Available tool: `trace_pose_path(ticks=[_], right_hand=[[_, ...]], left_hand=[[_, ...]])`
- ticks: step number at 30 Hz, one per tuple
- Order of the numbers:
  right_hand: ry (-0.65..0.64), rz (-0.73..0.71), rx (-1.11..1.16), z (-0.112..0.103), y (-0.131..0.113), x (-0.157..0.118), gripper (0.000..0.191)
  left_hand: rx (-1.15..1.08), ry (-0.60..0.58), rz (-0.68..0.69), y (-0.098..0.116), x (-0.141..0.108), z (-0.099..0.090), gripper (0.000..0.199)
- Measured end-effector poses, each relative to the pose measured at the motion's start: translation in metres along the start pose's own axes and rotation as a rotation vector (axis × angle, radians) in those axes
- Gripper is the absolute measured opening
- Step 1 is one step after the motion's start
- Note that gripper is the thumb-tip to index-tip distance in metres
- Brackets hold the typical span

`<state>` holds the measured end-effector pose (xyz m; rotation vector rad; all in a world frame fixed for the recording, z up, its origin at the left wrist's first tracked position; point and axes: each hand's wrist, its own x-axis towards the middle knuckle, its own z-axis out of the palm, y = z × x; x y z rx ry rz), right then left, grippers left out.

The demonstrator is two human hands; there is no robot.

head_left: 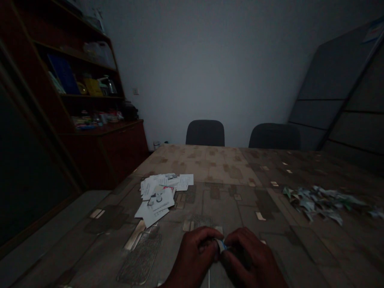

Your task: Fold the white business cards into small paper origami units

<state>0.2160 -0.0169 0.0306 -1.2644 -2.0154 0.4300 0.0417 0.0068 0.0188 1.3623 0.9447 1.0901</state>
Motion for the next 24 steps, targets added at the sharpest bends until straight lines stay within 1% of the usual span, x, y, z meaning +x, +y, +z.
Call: trace_pose_path(ticks=[2, 4, 8, 11, 17, 24], right_hand=[[-0.008, 0.020, 0.004, 0.000, -0.001, 0.000, 0.003], [-0.017, 0.034, 0.012, 0.000, -0.001, -0.001, 0.003], [-0.004, -0.035, 0.030, -0.002, -0.001, 0.000, 0.004], [0.010, -0.089, 0.034, -0.003, -0.001, 0.001, 0.005], [0.009, -0.111, 0.009, -0.001, 0.001, -0.001, 0.006], [0.009, -0.063, -0.041, 0.003, -0.002, -0.002, 0.009]], left_hand=[[-0.029, -0.014, -0.009, -0.003, 0.000, 0.000, 0.019], [-0.040, 0.003, -0.026, -0.004, 0.001, 0.000, 0.019], [-0.028, 0.054, -0.035, 0.002, 0.001, 0.001, 0.020], [0.032, 0.089, -0.033, 0.008, -0.001, 0.002, 0.021], [0.161, 0.136, -0.044, 0.014, -0.003, 0.002, 0.021], [0.383, 0.103, 0.040, 0.013, -0.001, 0.001, 0.028]])
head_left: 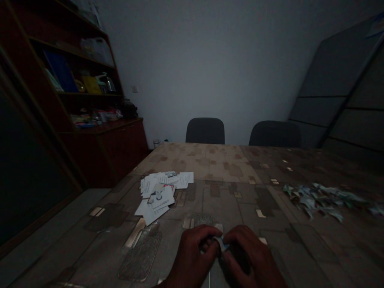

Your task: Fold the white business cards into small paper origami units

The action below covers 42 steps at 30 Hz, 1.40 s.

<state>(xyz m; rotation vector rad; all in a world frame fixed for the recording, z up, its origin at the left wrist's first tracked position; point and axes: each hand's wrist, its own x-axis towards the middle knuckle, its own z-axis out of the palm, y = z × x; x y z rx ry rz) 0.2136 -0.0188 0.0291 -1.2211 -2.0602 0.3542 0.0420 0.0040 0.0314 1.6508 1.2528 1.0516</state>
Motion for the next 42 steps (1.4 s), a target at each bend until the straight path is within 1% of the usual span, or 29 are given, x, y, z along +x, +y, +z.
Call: trace_pose_path(ticks=[5, 7, 13, 17, 20, 22, 25, 27, 30, 33, 35, 37, 40, 42], right_hand=[[-0.056, 0.136, 0.063, -0.002, -0.005, 0.000, 0.007], [-0.069, 0.169, 0.071, -0.001, -0.005, 0.001, 0.005], [-0.096, 0.161, 0.010, 0.001, -0.002, 0.001, 0.005], [-0.062, 0.184, 0.022, 0.004, -0.005, 0.000, 0.009], [-0.005, 0.216, 0.099, 0.007, -0.008, 0.000, 0.012], [0.010, 0.279, 0.179, 0.007, -0.009, 0.001, 0.012], [-0.012, 0.399, 0.305, 0.007, -0.010, 0.003, 0.009], [-0.025, 0.451, 0.385, 0.006, -0.011, 0.004, 0.010], [-0.035, 0.489, 0.485, 0.005, -0.011, 0.006, 0.013], [-0.039, 0.506, 0.544, 0.006, -0.009, 0.007, 0.012], [-0.053, 0.508, 0.558, 0.007, -0.006, 0.006, 0.009], [-0.050, 0.508, 0.554, 0.008, -0.003, 0.005, 0.011], [-0.010, 0.494, 0.526, 0.008, 0.000, 0.003, 0.014], [-0.001, 0.466, 0.505, 0.007, -0.001, 0.002, 0.017]], left_hand=[[-0.007, -0.061, 0.048, -0.003, 0.000, -0.001, 0.026], [-0.006, -0.079, 0.076, -0.003, 0.000, -0.002, 0.024], [0.038, -0.103, 0.080, 0.000, 0.000, -0.002, 0.020], [0.042, -0.099, 0.078, -0.003, 0.000, 0.000, 0.015], [0.046, -0.082, 0.075, -0.005, 0.001, 0.001, 0.015], [0.051, -0.080, 0.077, -0.006, 0.000, 0.001, 0.014], [0.035, -0.094, 0.066, -0.005, -0.001, 0.001, 0.015], [0.018, -0.095, 0.055, -0.004, -0.001, 0.001, 0.015], [0.026, -0.075, 0.061, -0.003, -0.002, 0.001, 0.016], [0.024, -0.070, 0.083, -0.003, -0.003, 0.002, 0.014], [-0.020, -0.089, 0.067, -0.003, -0.004, 0.003, 0.014], [-0.113, -0.119, 0.023, -0.004, -0.005, 0.004, 0.015], [-0.289, -0.147, -0.051, -0.007, -0.007, 0.004, 0.025], [-0.359, -0.153, -0.068, -0.008, -0.007, 0.004, 0.033]])
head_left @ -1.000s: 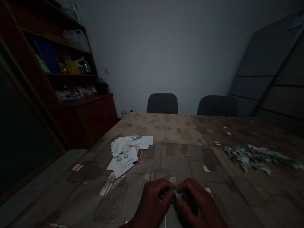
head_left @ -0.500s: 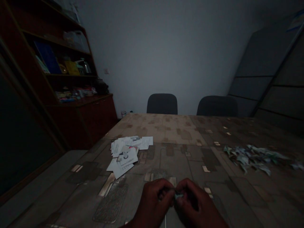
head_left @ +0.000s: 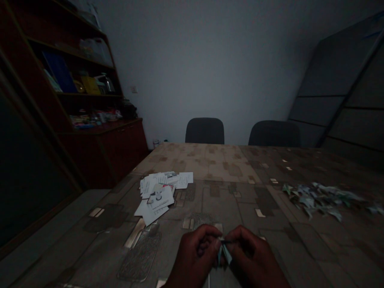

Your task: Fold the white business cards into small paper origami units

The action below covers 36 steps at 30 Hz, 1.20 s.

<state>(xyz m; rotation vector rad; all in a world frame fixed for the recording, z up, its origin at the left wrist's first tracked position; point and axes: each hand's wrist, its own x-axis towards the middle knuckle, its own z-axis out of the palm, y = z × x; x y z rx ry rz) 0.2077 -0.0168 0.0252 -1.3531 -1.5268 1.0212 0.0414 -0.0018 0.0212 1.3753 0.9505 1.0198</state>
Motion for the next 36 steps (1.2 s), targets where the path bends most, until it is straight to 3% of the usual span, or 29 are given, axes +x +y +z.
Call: trace_pose_path(ticks=[9, 15, 25, 31, 36], right_hand=[[-0.004, -0.100, -0.121, -0.005, -0.005, 0.000, 0.022], [0.009, -0.091, -0.177, -0.005, -0.005, -0.003, 0.023], [0.034, -0.205, -0.324, -0.009, 0.000, -0.004, 0.020], [0.081, -0.437, -0.463, -0.010, 0.003, -0.003, 0.009], [0.070, -0.549, -0.508, -0.012, 0.005, -0.001, 0.009]], left_hand=[[-0.036, -0.020, 0.048, 0.001, -0.002, -0.001, 0.043], [-0.095, -0.050, -0.011, 0.002, 0.000, -0.002, 0.046], [-0.292, -0.123, -0.163, -0.005, 0.000, 0.001, 0.050], [-0.256, -0.095, -0.186, -0.009, 0.001, 0.002, 0.053], [-0.257, -0.091, -0.171, -0.016, 0.001, 0.005, 0.034]])
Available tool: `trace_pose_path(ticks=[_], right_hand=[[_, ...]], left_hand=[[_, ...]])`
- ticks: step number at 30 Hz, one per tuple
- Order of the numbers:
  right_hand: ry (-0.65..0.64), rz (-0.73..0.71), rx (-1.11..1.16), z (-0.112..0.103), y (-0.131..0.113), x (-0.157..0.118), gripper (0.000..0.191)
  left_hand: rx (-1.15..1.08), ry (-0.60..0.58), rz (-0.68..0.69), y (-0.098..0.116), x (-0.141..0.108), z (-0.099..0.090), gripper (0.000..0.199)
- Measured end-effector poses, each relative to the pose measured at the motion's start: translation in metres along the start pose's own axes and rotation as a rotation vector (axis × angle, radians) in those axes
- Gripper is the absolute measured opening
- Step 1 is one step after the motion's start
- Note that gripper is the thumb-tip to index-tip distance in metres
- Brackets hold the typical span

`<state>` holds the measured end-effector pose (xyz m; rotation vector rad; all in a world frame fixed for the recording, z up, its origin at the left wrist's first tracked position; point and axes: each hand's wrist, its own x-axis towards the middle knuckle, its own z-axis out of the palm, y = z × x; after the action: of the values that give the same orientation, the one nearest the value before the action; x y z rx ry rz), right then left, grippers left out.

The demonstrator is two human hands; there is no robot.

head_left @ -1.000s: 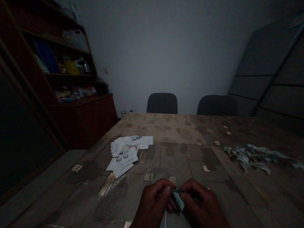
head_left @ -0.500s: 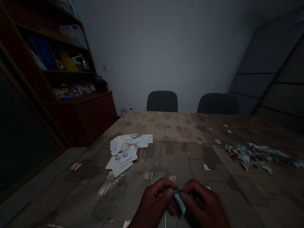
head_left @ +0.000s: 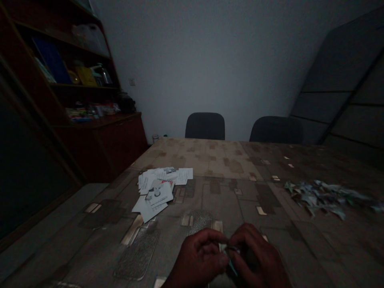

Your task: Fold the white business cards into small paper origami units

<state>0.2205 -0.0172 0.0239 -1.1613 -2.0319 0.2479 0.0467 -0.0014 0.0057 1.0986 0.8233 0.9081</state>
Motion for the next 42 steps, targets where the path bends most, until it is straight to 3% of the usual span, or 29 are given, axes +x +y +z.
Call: trace_pose_path(ticks=[3, 10, 20, 30, 37, 42], right_hand=[[-0.017, 0.004, -0.002, 0.002, 0.001, -0.002, 0.010], [0.013, -0.146, 0.008, -0.001, 0.001, 0.000, 0.014], [-0.041, -0.043, 0.015, 0.000, -0.001, -0.001, 0.013], [-0.064, -0.174, -0.034, 0.008, 0.001, -0.003, 0.018], [-0.052, -0.153, 0.001, 0.008, 0.002, -0.003, 0.018], [-0.025, -0.225, -0.042, 0.007, 0.001, -0.003, 0.020]], left_hand=[[0.083, 0.029, 0.011, 0.001, 0.001, 0.002, 0.028], [0.331, 0.035, 0.060, 0.015, -0.002, 0.004, 0.026], [0.337, 0.014, -0.019, 0.010, 0.001, -0.002, 0.031], [0.521, 0.004, 0.113, 0.009, 0.000, -0.001, 0.032], [0.457, 0.013, 0.043, 0.005, 0.002, -0.004, 0.032], [0.457, 0.015, 0.055, 0.007, 0.003, -0.003, 0.035]])
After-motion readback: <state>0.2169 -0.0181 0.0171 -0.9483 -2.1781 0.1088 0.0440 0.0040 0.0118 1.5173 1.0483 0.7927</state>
